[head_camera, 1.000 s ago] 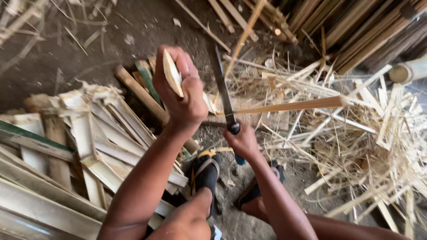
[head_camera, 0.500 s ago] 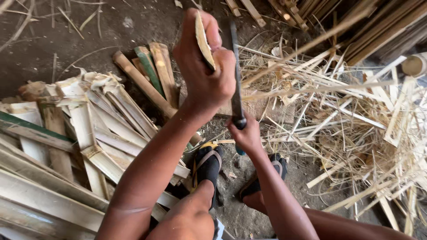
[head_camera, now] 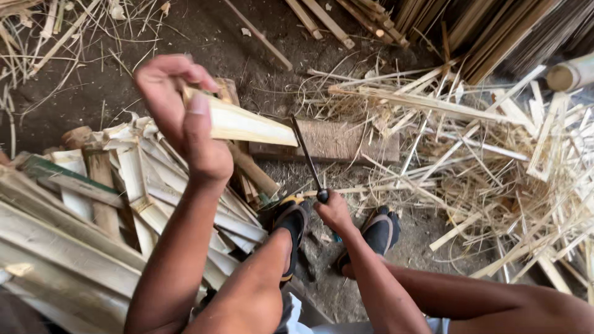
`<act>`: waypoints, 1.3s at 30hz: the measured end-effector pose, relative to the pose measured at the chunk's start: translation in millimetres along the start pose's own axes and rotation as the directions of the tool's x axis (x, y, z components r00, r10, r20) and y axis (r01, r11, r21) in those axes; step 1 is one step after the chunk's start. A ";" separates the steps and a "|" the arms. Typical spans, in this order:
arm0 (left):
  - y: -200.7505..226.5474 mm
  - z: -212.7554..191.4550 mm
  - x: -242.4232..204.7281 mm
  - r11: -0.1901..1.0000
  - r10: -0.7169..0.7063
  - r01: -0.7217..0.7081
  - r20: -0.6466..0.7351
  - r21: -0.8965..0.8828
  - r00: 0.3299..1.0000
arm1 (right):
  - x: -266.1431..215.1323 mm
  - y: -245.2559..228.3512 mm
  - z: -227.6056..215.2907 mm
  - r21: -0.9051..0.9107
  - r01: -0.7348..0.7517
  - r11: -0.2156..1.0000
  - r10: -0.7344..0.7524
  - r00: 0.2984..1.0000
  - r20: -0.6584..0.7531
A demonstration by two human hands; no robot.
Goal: The person uses a machete to split bamboo stalks into thin strips. They repeatedly position a bamboo piece on a wooden block, strike it with the machete to split it, and then separate the resulting strips by hand.
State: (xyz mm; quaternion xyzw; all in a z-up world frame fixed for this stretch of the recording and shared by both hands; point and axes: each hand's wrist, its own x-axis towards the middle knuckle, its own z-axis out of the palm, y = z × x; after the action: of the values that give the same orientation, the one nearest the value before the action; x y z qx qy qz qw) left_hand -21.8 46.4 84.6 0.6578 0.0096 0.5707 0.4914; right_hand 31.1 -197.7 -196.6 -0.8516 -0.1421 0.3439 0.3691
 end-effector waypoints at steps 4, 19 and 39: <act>34.1 5.0 -22.7 0.978 0.008 0.009 -0.078 0.210 0.997 | -49.3 -78.1 -20.9 0.006 0.060 0.998 -0.060 0.997 -0.043; 21.6 16.2 -28.9 0.893 0.236 -0.173 -0.107 0.415 0.966 | -134.0 -168.0 -74.8 0.180 0.440 0.880 -0.456 0.888 0.060; -11.3 -38.1 -22.7 0.985 -0.065 0.028 -0.212 -0.173 0.975 | 47.5 -25.7 28.3 0.009 -0.114 0.993 0.114 0.993 0.005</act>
State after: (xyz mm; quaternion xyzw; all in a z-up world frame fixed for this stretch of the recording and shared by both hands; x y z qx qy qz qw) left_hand -52.5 63.4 55.2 0.5473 0.0303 0.6260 0.5547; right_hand 46.1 -141.4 -214.7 -0.8558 -0.0923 0.3670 0.3526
